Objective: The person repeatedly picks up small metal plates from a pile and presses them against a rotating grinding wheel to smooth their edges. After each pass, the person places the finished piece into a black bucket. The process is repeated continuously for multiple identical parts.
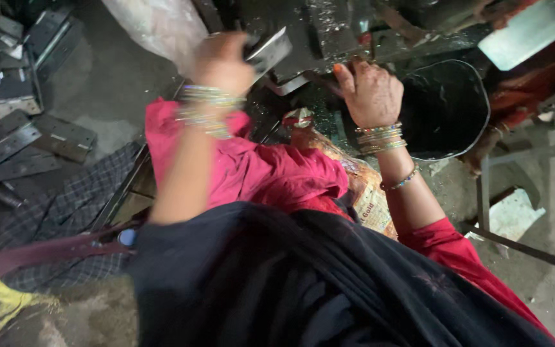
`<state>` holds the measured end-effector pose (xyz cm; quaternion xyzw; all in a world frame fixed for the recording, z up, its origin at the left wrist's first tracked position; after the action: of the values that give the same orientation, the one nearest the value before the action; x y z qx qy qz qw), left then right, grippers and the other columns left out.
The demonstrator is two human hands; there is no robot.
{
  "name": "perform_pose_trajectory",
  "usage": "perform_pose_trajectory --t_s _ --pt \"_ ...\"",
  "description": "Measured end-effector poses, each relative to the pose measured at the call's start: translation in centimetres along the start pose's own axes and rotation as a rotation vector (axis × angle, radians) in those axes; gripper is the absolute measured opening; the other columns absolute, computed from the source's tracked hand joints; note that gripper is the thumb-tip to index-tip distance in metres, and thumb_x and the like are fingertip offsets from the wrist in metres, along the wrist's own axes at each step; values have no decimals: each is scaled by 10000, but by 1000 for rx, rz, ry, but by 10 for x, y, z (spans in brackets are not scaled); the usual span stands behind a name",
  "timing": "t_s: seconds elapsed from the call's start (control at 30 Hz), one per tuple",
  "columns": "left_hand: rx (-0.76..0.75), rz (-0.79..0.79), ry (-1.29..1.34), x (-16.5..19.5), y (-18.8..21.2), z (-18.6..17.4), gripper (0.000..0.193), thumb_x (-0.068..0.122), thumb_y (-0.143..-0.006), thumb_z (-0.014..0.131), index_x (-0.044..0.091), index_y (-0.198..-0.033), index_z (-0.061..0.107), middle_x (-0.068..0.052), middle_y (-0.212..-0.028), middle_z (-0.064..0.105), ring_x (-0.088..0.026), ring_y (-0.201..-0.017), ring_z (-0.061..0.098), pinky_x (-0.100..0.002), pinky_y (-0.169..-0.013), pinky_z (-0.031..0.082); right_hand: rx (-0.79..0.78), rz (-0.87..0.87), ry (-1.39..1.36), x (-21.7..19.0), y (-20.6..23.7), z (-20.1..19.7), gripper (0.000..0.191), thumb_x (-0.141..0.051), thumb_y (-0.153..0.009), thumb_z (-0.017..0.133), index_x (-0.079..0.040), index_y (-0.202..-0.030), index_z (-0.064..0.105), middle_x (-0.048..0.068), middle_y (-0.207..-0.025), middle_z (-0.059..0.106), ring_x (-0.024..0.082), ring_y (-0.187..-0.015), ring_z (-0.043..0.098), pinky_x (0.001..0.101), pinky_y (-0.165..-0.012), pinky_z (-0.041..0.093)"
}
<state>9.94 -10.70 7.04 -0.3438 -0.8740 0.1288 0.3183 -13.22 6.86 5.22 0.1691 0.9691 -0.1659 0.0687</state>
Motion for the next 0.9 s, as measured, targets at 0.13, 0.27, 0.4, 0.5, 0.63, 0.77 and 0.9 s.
perform_pose_trajectory --t_s 0.13,0.27,0.4,0.5,0.63,0.77,0.9 --pt "-183 -197 -363 38 2 132 238 190 -948 595 110 -1108 751 -153 -1456 552 -352 -1354 486 -507 -978 477 -97 64 0 -3 1 -8 528 -549 -1089 527 -72 -930 689 195 -805 712 419 -753 691 541 -646 518" --pt "-456 -213 -321 48 36 174 412 246 -943 523 160 -1318 673 -123 -1600 405 -313 -1488 344 -570 -1143 287 -194 108 -31 -2 -1 -3 544 -576 -1066 498 -79 -985 702 204 -808 720 431 -757 693 544 -640 526" --pt "-501 -169 -537 45 35 167 400 262 -948 459 229 -1306 634 -54 -1596 381 -270 -1540 257 -600 -1224 44 -255 68 -19 17 9 28 526 -575 -1066 514 -95 -1006 722 206 -790 720 425 -746 701 543 -655 537" --pt "-324 -142 -514 48 20 156 482 275 -1021 462 70 -1438 592 -147 -1576 460 -305 -1500 343 -605 -1244 29 -267 -73 55 36 38 56 409 -450 -1056 518 -115 -1174 721 218 -774 711 416 -701 695 518 -574 529" --pt "-394 -122 -457 48 21 145 456 263 -1036 439 65 -1413 603 -141 -1589 468 -302 -1525 336 -609 -1262 43 -342 -28 86 39 89 80 386 -450 -1070 515 -126 -1107 723 198 -802 717 376 -744 714 480 -601 543" --pt "-408 -65 -427 44 30 135 425 266 -1012 433 101 -1355 622 -116 -1592 450 -310 -1504 329 -640 -1223 39 -211 -378 200 33 86 83 498 -162 -914 515 -122 -1354 745 196 -796 717 375 -679 701 466 -446 518" --pt "-416 -81 -363 37 28 138 465 280 -1014 442 97 -1410 605 -128 -1585 436 -323 -1493 318 -658 -1216 27 -462 117 12 73 62 113 595 -540 -1111 402 -99 -924 755 225 -774 708 436 -733 702 515 -619 547"
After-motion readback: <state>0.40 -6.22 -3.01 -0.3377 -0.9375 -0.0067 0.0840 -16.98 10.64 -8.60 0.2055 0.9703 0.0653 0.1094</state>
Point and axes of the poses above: each hand's wrist, its own y-axis away from the middle knuckle, its own z-axis out of the palm, x = y × z, the point moved 3 cm from there along -y, towards the middle knuckle
